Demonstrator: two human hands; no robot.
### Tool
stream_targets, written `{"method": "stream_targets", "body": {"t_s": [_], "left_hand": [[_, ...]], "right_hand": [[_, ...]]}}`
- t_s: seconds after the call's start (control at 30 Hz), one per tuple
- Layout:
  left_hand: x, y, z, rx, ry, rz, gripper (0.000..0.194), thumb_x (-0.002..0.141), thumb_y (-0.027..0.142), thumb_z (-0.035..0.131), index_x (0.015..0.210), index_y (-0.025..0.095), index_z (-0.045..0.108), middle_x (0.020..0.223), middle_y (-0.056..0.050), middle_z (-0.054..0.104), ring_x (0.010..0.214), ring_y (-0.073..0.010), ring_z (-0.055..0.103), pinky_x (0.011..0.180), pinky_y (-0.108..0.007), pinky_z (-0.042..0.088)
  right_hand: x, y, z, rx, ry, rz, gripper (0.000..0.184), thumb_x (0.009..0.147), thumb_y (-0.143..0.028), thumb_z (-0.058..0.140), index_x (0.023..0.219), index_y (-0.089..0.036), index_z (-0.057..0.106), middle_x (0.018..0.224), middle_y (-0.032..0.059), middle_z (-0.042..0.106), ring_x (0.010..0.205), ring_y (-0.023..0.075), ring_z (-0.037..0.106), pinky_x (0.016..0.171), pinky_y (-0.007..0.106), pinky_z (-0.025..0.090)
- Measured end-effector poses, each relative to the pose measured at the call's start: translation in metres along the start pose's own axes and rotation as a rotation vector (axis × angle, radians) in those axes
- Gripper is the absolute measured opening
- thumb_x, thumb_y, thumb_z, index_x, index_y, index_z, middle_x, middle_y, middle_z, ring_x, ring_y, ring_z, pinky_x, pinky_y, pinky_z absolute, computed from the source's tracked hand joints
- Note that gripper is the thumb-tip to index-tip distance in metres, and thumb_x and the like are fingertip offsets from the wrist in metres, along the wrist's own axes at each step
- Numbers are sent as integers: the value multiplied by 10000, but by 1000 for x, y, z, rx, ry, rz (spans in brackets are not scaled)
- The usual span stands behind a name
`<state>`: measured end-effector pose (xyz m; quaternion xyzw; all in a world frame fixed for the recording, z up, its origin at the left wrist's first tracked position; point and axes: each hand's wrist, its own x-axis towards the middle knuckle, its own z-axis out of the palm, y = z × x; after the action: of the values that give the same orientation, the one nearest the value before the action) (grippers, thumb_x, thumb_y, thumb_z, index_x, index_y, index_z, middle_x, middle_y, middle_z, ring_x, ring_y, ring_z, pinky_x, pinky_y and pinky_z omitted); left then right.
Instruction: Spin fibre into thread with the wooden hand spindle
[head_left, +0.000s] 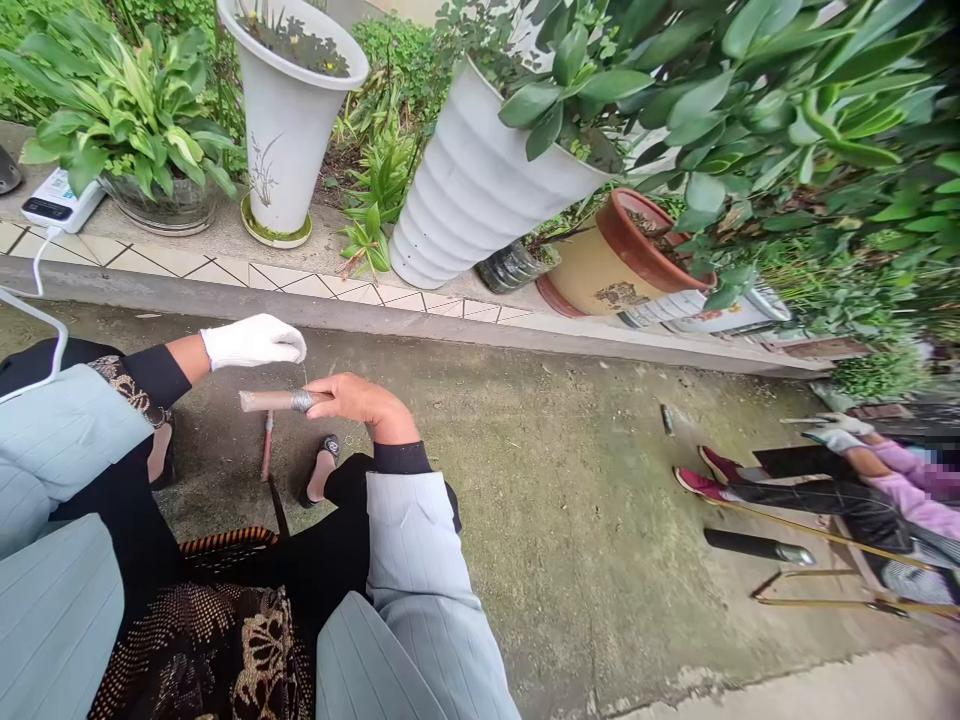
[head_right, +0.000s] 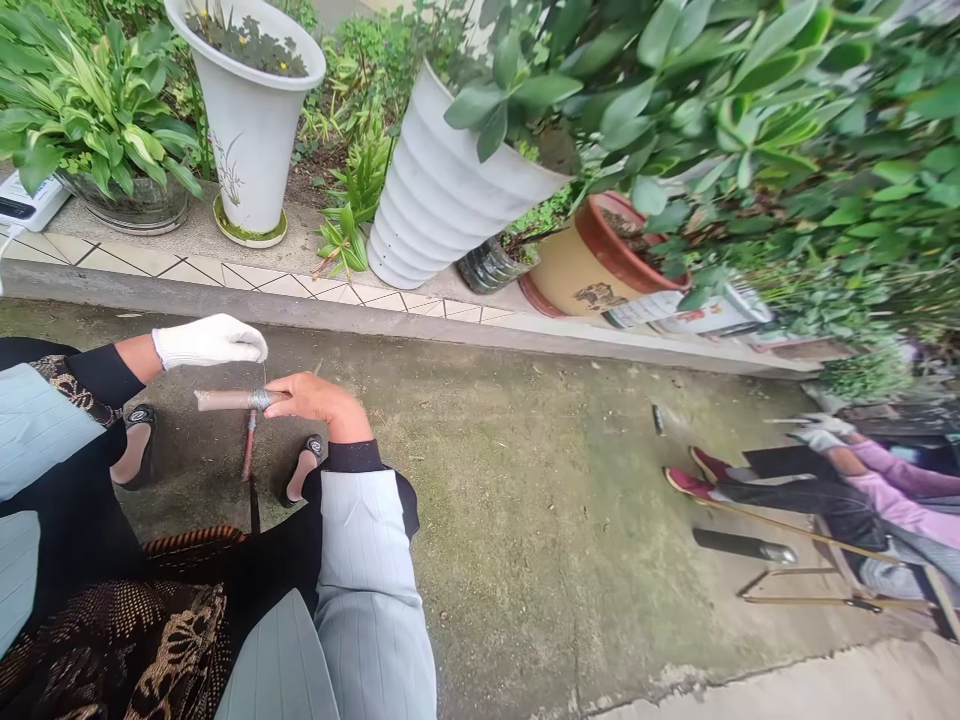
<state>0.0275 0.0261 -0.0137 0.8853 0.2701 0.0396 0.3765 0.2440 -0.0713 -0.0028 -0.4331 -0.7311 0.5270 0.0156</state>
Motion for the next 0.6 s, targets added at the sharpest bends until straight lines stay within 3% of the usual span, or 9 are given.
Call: {"method": "stream_targets", "body": {"t_s": [0.13,0.3,0.47,0.6], "left_hand": [[1,-8,7,-246,24,-33,352,808,413,522,937,129,685,920,-45,718,837,-172,631,781,-230,471],[1,4,17,-408,57,-24,406,809,454,527,981,118,676,978,-75,707,905,-197,622,846,-286,478],[-9,26,22,-90,33,-44,407,882,437,408,964,146,681,947,-42,705,854,-176,614,825,-264,460],[-27,34,15,180,0,-28,428,912,412,347,989,162,686,967,-42,706,833,-165,607,790,-244,435]], "right_hand": [[-16,-5,-6,5,207,-43,318,803,-351,621,1065,-173,650,803,-20,585,738,133,490,698,245,360],[-24,-2,-12,79,531,-50,348,872,-328,511,1156,-141,587,787,3,590,683,139,503,679,263,406],[-4,-3,-10,-166,701,223,319,887,-313,518,1157,-176,616,959,62,676,852,192,585,790,294,417],[4,-7,-6,-401,661,447,298,892,-351,536,1104,-179,655,1032,124,693,930,236,603,793,304,407]]}}
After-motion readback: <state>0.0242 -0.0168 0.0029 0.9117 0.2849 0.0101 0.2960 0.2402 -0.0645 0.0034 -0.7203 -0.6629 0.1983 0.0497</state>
